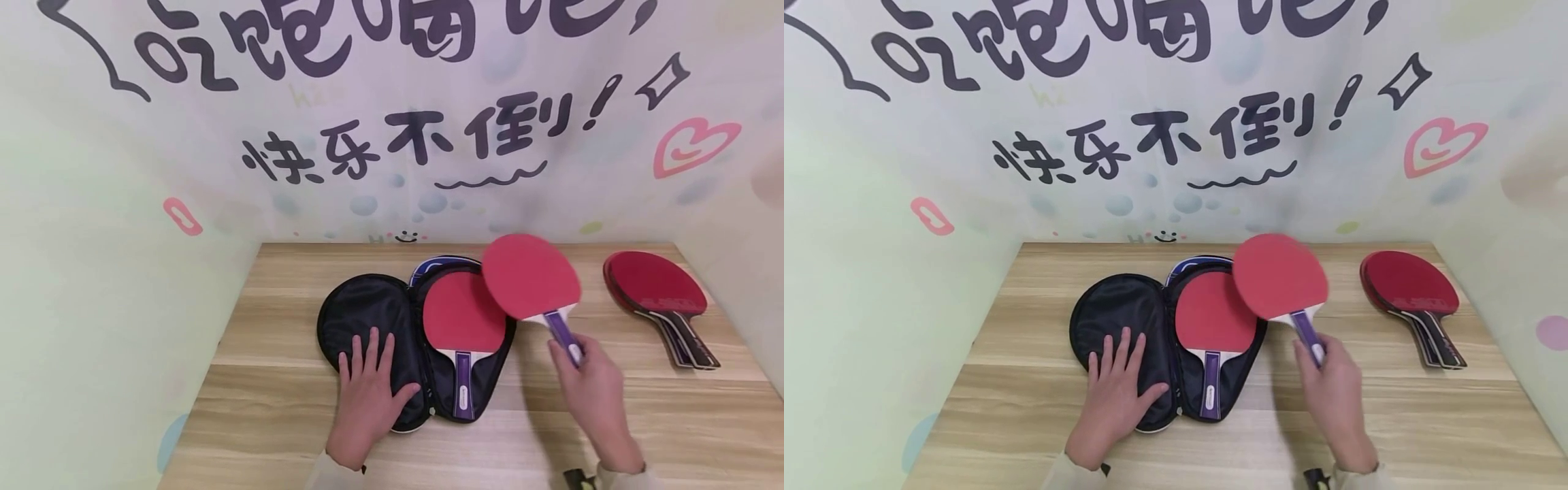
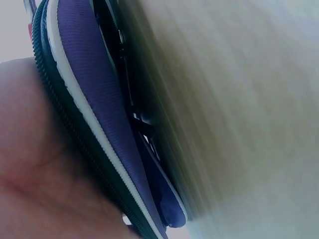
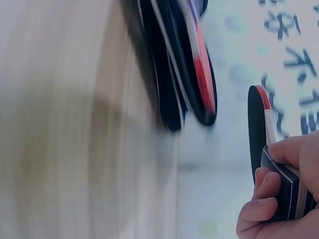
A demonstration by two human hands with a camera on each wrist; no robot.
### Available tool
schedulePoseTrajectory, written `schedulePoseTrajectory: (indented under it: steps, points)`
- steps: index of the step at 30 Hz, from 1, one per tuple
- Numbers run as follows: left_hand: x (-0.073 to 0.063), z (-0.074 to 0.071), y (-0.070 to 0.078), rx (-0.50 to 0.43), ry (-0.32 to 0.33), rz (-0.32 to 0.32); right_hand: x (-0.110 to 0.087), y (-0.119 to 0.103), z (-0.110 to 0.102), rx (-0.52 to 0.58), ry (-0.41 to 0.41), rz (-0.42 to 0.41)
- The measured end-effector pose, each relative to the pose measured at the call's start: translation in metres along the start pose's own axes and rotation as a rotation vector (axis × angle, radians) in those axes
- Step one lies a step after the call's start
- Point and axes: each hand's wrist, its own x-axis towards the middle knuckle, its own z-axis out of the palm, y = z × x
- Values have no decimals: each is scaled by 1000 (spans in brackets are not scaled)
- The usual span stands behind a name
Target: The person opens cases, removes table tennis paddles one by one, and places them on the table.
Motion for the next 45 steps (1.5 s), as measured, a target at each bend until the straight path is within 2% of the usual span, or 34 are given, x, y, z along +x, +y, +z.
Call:
schedulePoseTrajectory:
  steps: [3, 7, 10, 15, 25, 38, 45]
  points:
    - [-1, 0, 0, -5, 0, -1, 17, 21, -16, -72, 12, 59]
    - [-1, 0, 0, -7, 5, 3, 34, 51, -35, -147, -41, 186]
    - [-2, 0, 0, -7, 7, 7, 40, 70, -42, -182, -80, 260]
    - [-2, 0, -1, -5, 3, 4, 41, 90, -43, -201, -92, 311]
    - [-2, 2, -3, 0, 1, 0, 37, 107, -41, -210, -108, 336]
    - [-2, 2, -2, -16, 12, 2, 43, 113, -38, -274, -190, 297]
    - [-1, 3, -2, -24, 6, 3, 41, 115, -40, -321, -219, 239]
